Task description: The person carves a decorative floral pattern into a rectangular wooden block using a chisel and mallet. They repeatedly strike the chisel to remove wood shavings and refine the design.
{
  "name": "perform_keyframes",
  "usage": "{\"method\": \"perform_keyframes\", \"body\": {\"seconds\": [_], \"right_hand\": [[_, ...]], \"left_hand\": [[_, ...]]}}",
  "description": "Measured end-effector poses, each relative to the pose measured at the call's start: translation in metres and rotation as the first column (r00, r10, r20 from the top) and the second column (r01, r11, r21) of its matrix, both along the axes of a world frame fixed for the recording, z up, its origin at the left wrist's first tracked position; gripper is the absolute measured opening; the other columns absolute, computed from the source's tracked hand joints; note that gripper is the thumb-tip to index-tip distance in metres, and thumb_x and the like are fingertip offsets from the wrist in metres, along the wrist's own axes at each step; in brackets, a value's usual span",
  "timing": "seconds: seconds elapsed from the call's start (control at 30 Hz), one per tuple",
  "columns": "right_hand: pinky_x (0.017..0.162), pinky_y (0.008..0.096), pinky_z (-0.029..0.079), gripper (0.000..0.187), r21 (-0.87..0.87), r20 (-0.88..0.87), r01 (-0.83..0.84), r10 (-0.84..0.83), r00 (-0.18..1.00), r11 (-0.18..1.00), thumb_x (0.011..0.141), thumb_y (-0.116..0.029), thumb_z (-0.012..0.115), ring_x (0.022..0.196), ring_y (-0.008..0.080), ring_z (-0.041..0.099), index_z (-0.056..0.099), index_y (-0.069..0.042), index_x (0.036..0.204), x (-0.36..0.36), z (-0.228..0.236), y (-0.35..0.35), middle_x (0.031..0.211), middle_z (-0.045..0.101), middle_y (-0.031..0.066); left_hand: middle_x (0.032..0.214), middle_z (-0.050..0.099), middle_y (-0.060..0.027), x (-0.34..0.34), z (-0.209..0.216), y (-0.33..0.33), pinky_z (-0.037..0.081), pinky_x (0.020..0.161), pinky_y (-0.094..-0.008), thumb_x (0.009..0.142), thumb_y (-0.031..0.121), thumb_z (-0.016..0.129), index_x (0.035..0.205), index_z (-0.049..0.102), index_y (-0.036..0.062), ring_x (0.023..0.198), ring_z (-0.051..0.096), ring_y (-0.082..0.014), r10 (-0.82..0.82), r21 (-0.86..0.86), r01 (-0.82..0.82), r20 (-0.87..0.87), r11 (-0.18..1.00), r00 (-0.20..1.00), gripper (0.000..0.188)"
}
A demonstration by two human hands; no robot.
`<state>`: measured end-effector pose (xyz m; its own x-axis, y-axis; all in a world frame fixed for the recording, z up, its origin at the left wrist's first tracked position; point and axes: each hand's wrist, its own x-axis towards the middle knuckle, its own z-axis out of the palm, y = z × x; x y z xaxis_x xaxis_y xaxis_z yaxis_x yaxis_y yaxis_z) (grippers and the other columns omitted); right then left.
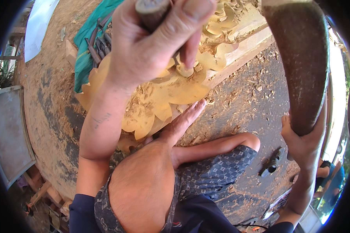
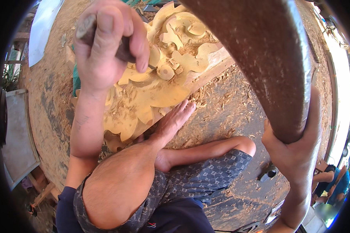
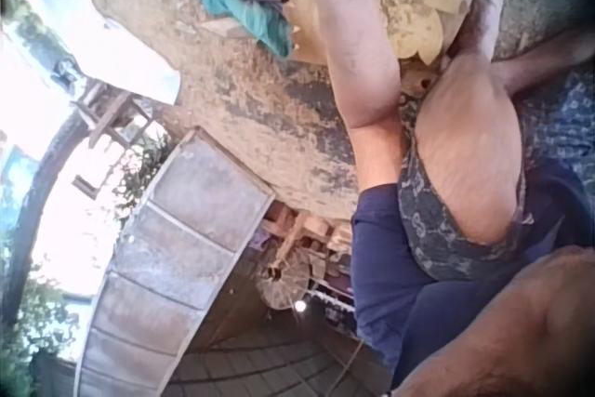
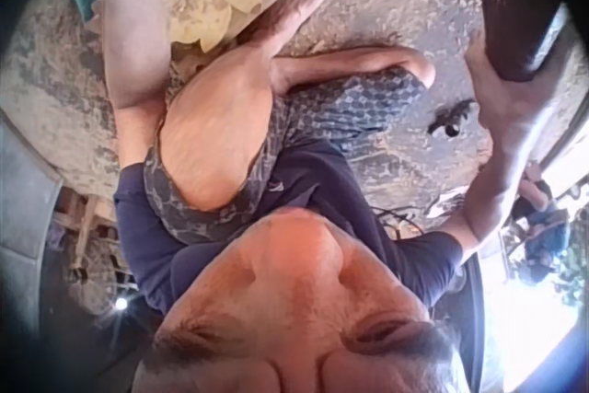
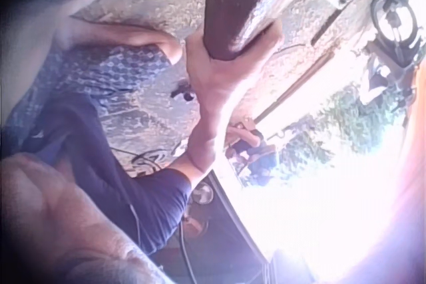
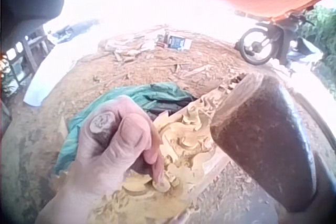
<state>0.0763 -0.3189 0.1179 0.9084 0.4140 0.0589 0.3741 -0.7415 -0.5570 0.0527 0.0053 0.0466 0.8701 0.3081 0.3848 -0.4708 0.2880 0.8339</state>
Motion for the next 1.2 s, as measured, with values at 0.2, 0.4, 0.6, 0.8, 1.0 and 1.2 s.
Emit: {"method": "perform_keyframes", "body": {"seconds": [0.2,0.4,0.6,0.8,1.0,1.2], "right_hand": [[0.082,0.0307,0.058,0.051,-0.036,0.089,-0.086,0.089,0.992,0.996,0.084,0.007,0.075,0.092,0.0137,0.07,0.055,-0.003,0.13,0.005,0.012,0.013,0.108,0.069,0.0087],[0.085,0.0318,0.056,0.066,0.054,0.297,-0.353,0.322,0.899,0.934,0.081,0.005,0.076,0.097,0.0191,0.071,0.052,-0.003,0.141,0.027,0.001,0.036,0.112,0.07,0.0097],[0.093,0.0411,0.056,0.085,-0.238,0.174,-0.454,0.498,0.849,0.858,0.067,0.009,0.07,0.112,0.0377,0.072,0.05,-0.011,0.148,0.037,0.011,0.052,0.119,0.069,0.0203],[0.094,0.0414,0.055,0.081,-0.177,0.099,-0.407,0.428,0.898,0.896,0.07,0.008,0.071,0.115,0.0369,0.071,0.049,-0.009,0.146,0.021,0.003,0.042,0.121,0.069,0.0208],[0.091,0.0401,0.054,0.071,-0.037,-0.143,-0.097,0.091,0.985,0.995,0.076,-0.001,0.074,0.107,0.0296,0.069,0.049,-0.006,0.142,-0.008,-0.03,0.011,0.112,0.068,0.0186],[0.093,0.0406,0.054,0.068,-0.156,-0.505,0.086,-0.155,0.849,0.984,0.075,-0.006,0.074,0.104,0.0341,0.073,0.049,-0.004,0.138,-0.053,-0.088,-0.071,0.11,0.07,0.023]], "left_hand": [[0.056,0.044,0.0019,-0.02,-0.035,-0.002,0.031,0.04,-0.0271,0.109,0.026,0.06,0.085,0.058,0.0034,0.043,0.039,-0.0073,0.131,0.27,-0.132,0.023,0.954,0.991,0.034],[0.058,0.052,0.0017,-0.016,-0.048,-0.01,0.032,0.043,-0.0256,0.103,0.022,0.071,0.082,0.062,0.0032,0.048,0.045,-0.0056,0.237,0.445,-0.279,0.148,0.851,0.96,0.03],[0.081,0.072,-0.0024,-0.019,-0.058,-0.006,0.05,0.066,-0.0272,0.088,0.003,0.079,0.091,0.073,0.0007,0.075,0.065,-0.01,0.239,0.464,-0.283,0.152,0.839,0.959,0.007],[0.076,0.065,-0.002,-0.034,-0.055,-0.008,0.05,0.061,-0.03,0.094,0.007,0.071,0.098,0.069,0.0025,0.068,0.061,-0.012,-0.127,0.022,0.127,-0.004,0.992,0.992,0.007],[0.057,0.046,0.0021,-0.017,-0.026,0.005,0.034,0.039,-0.0249,0.109,0.024,0.057,0.084,0.058,0.0075,0.041,0.04,-0.0074,0.029,-0.06,-0.021,0.123,0.998,0.992,0.03],[0.063,0.058,0.0007,-0.03,-0.039,-0.003,0.036,0.046,-0.0238,0.103,0.016,0.07,0.081,0.065,0.0035,0.051,0.049,-0.0054,0.088,0.331,-0.1,0.052,0.938,0.995,0.026]]}}
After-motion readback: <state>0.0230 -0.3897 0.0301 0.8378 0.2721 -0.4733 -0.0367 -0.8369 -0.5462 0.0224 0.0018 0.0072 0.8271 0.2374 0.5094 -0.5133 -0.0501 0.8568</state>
